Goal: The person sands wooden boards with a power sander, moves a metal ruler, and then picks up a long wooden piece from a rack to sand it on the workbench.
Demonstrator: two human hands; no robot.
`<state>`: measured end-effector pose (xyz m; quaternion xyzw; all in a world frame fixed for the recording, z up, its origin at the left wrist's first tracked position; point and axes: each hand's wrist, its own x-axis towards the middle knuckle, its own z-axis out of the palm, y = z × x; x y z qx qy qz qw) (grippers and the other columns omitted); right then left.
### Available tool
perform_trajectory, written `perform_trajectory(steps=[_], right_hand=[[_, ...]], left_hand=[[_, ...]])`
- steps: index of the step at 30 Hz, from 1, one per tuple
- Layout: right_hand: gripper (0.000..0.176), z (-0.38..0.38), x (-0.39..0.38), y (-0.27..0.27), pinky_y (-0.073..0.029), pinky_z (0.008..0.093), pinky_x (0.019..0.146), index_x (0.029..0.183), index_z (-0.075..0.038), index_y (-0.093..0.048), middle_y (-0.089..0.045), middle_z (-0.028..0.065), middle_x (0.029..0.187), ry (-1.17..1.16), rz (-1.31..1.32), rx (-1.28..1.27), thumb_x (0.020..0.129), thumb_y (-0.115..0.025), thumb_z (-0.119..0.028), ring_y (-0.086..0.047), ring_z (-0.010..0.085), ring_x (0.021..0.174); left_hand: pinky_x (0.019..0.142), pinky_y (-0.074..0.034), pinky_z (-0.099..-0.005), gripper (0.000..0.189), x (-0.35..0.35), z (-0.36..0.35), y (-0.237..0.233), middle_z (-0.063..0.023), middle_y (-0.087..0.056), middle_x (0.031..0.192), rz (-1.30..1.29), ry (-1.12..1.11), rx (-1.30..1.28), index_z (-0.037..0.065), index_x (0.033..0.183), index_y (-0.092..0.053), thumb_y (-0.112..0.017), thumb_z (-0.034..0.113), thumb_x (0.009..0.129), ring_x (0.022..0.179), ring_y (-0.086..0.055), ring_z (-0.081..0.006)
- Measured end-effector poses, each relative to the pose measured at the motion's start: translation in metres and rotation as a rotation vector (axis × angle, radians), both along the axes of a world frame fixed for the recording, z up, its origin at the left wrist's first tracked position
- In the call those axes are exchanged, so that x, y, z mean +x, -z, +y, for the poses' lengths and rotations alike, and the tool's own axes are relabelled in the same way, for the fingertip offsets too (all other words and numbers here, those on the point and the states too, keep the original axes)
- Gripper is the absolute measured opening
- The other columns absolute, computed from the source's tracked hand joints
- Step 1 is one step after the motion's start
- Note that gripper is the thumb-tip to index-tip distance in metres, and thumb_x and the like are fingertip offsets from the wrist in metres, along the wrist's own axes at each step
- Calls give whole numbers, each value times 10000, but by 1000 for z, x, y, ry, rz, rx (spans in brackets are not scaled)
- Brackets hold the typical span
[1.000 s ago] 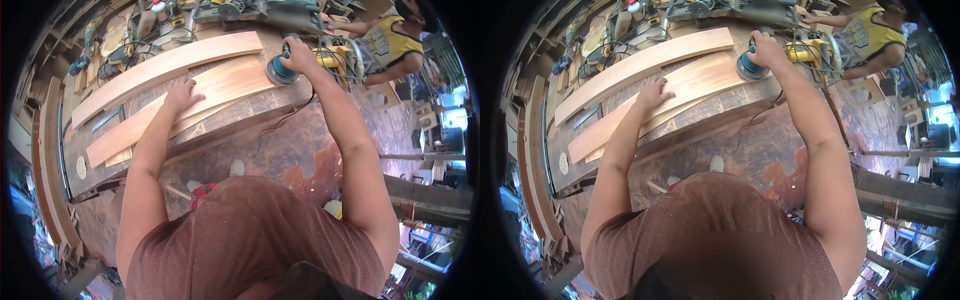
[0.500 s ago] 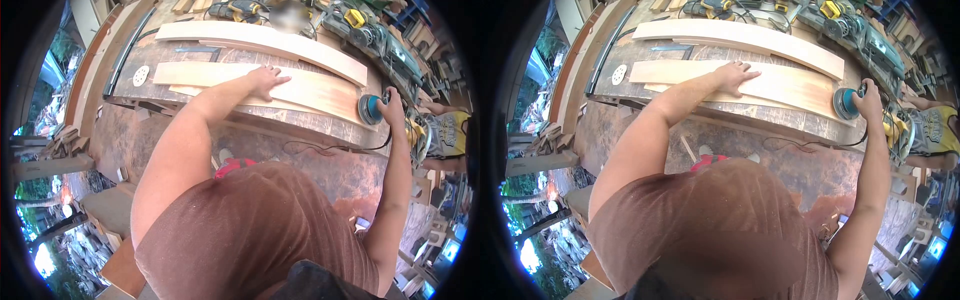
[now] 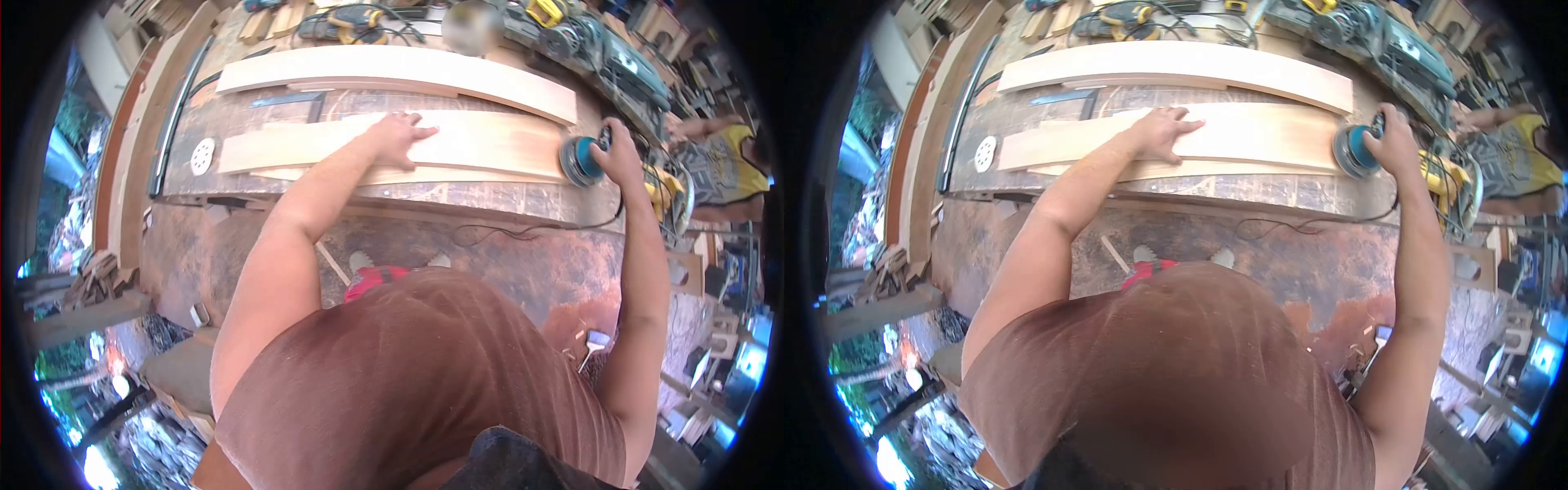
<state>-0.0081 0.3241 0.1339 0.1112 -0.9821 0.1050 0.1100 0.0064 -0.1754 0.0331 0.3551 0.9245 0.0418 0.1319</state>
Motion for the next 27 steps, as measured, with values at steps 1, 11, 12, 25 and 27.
perform_trajectory(steps=[1, 11, 12, 25, 27], right_hand=[[570, 5, -4, 4, -501, 506, 959, 1285, -126, -524, -620, 233, 1214, -18, 14, 13, 799, -765, -302, -607, 456, 1131], [613, 4, -3, -1, -524, 510, 958, 1323, -160, -505, -612, 194, 1252, 178, -89, 48, 816, -770, -379, -604, 428, 1174], [625, 4, -5, -2, -529, 513, 953, 1330, -161, -499, -604, 197, 1265, 188, -115, 56, 813, -773, -381, -605, 426, 1174], [573, -9, -5, 5, -529, 519, 958, 1317, -150, -559, -639, 161, 1269, 263, -179, 74, 815, -729, -367, -623, 395, 1178], [522, -18, 3, -3, -524, 497, 988, 1292, -169, -629, -681, 151, 1260, 341, -228, -9, 793, -714, -295, -651, 348, 1183]], left_hand=[[1174, -347, -529, 1013, 1, 0, -2, -306, -426, 1539, -4, -30, 22, 240, 1597, -393, -811, 461, 701, 1399, -446, -459], [1183, -292, -583, 1069, 0, 27, 16, -285, -438, 1525, 54, -114, 151, 222, 1594, -382, -814, 547, 672, 1417, -414, -443], [1168, -305, -569, 1099, 0, 47, 19, -278, -469, 1490, 102, -97, 146, 184, 1596, -368, -804, 572, 664, 1383, -440, -439], [1139, -379, -547, 970, -73, 155, 48, -340, -488, 1455, 29, -263, 250, -62, 1422, -520, -617, 719, 856, 1363, -464, -473], [1147, -383, -533, 881, -70, 176, 72, -345, -548, 1404, 167, -294, 299, -57, 1370, -570, -580, 690, 904, 1351, -493, -470]])
